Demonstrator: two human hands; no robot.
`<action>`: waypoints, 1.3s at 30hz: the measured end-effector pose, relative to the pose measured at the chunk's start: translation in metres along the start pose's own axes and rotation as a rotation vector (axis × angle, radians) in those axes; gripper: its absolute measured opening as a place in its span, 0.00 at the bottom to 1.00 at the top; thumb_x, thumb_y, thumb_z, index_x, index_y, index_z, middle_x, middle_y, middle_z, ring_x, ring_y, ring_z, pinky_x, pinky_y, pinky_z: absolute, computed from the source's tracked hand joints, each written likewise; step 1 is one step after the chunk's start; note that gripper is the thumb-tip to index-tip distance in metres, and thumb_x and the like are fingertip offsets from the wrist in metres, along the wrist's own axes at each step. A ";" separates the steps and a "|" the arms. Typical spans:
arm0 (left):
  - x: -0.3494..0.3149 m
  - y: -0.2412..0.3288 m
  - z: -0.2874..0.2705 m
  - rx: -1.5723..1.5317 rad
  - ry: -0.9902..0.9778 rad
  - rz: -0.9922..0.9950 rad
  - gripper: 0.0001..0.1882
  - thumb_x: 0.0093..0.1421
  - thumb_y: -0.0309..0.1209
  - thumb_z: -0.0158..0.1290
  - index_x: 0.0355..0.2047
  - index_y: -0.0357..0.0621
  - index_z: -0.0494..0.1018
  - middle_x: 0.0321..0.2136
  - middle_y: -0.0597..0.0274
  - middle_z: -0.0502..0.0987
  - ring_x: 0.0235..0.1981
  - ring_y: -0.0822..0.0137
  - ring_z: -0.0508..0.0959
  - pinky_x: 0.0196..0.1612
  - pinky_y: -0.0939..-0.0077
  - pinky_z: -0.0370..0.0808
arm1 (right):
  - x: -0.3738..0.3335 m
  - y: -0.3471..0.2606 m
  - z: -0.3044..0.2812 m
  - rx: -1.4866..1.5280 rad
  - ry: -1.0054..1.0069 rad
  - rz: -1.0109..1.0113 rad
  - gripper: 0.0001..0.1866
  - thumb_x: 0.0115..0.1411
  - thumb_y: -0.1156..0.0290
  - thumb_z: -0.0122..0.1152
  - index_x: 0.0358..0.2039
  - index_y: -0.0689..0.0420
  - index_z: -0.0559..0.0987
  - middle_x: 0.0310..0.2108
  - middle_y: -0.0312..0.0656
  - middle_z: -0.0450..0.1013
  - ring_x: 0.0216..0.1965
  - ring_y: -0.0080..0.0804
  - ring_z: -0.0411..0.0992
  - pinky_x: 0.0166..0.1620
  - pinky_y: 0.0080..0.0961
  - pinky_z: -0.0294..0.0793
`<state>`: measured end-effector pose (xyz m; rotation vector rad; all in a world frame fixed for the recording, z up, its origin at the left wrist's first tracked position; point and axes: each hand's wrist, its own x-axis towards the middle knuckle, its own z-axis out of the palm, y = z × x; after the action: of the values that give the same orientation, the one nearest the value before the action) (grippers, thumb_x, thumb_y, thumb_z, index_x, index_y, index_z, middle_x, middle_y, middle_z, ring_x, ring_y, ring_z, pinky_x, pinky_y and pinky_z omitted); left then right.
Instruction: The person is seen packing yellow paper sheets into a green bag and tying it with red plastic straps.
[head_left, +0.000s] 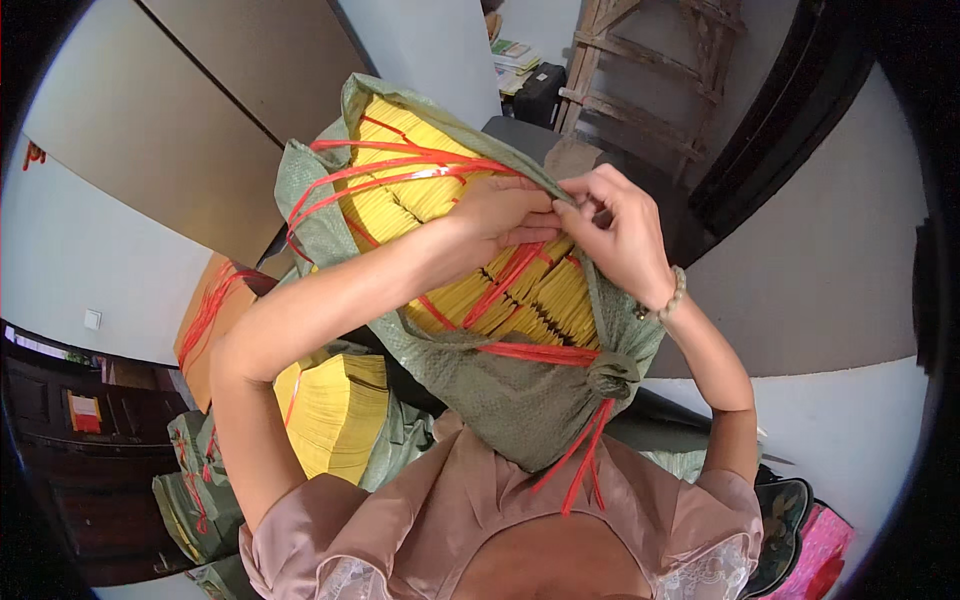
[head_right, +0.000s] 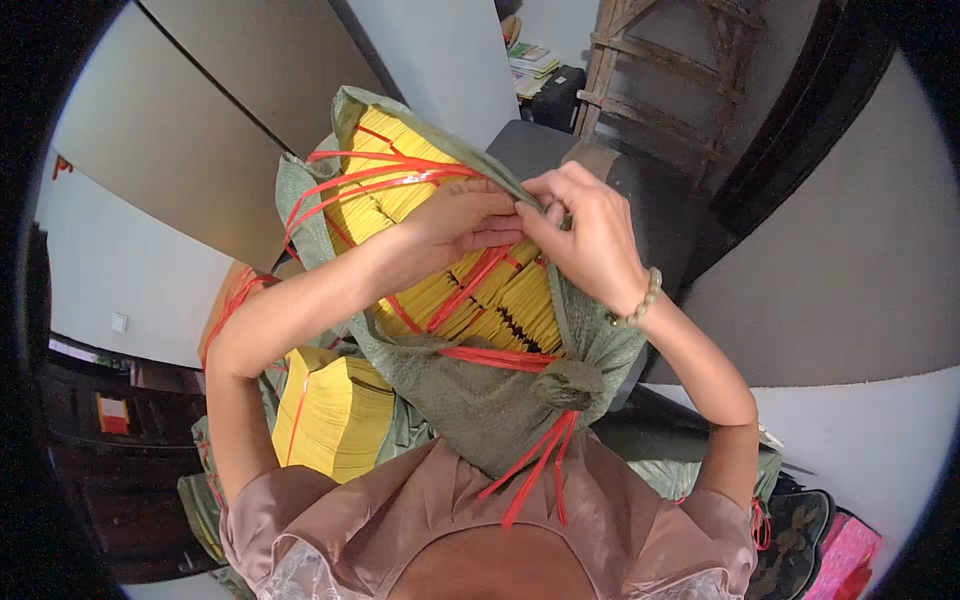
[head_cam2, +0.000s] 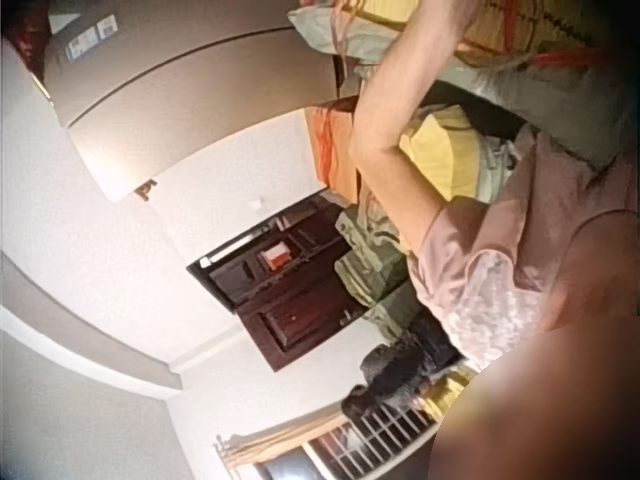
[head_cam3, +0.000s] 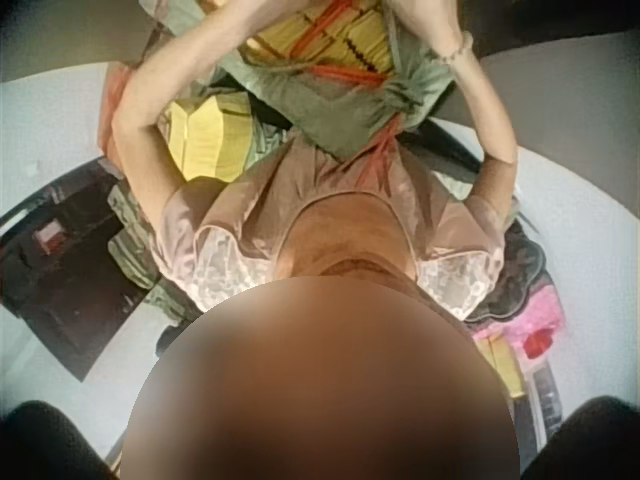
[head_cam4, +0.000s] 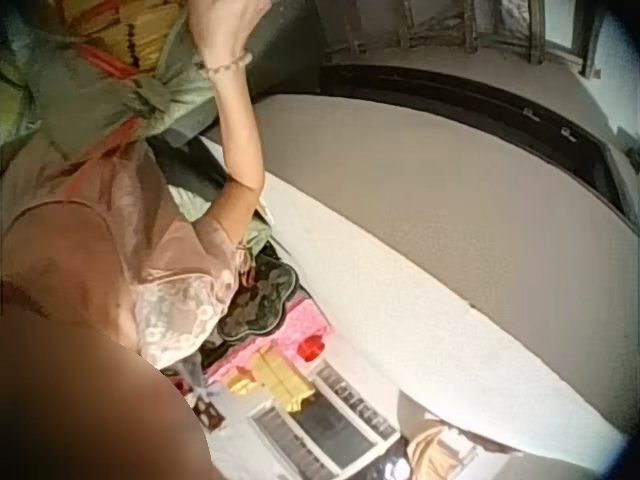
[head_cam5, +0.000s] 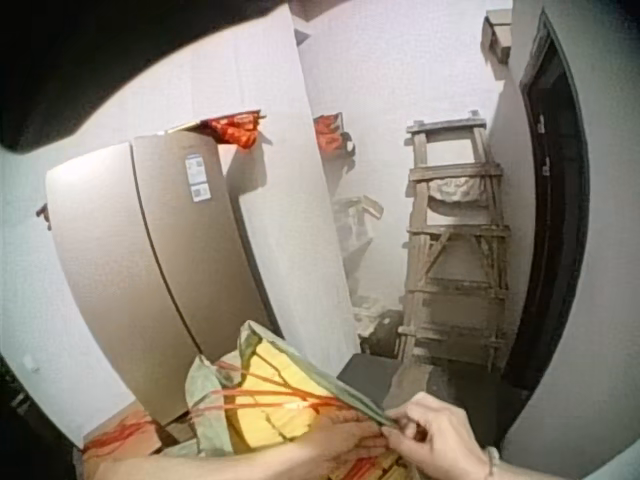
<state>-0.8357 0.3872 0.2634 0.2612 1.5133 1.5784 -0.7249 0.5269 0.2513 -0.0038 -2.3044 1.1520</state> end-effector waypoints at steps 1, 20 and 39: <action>0.001 0.001 -0.002 -0.019 -0.025 -0.010 0.08 0.62 0.27 0.51 0.40 0.36 0.74 0.36 0.57 0.78 0.36 0.66 0.79 0.44 0.73 0.79 | -0.003 -0.004 -0.001 -0.114 0.024 -0.095 0.11 0.52 0.73 0.65 0.36 0.63 0.79 0.26 0.39 0.70 0.22 0.24 0.70 0.27 0.22 0.68; -0.006 0.010 -0.008 -0.103 -0.053 -0.136 0.08 0.63 0.38 0.54 0.39 0.50 0.75 0.33 0.73 0.78 0.34 0.79 0.77 0.35 0.85 0.72 | -0.018 -0.005 0.001 -0.236 0.123 -0.259 0.07 0.56 0.73 0.60 0.36 0.58 0.77 0.31 0.41 0.72 0.29 0.41 0.75 0.31 0.32 0.76; -0.009 0.006 0.000 -0.138 0.125 -0.050 0.06 0.58 0.31 0.60 0.31 0.47 0.73 0.22 0.74 0.75 0.22 0.81 0.73 0.26 0.86 0.67 | 0.010 0.027 -0.007 0.211 -0.156 0.129 0.11 0.59 0.72 0.59 0.41 0.63 0.79 0.27 0.36 0.76 0.26 0.16 0.71 0.32 0.18 0.72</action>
<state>-0.8333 0.3815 0.2727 0.0475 1.4854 1.6764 -0.7360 0.5516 0.2399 0.0170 -2.3325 1.5048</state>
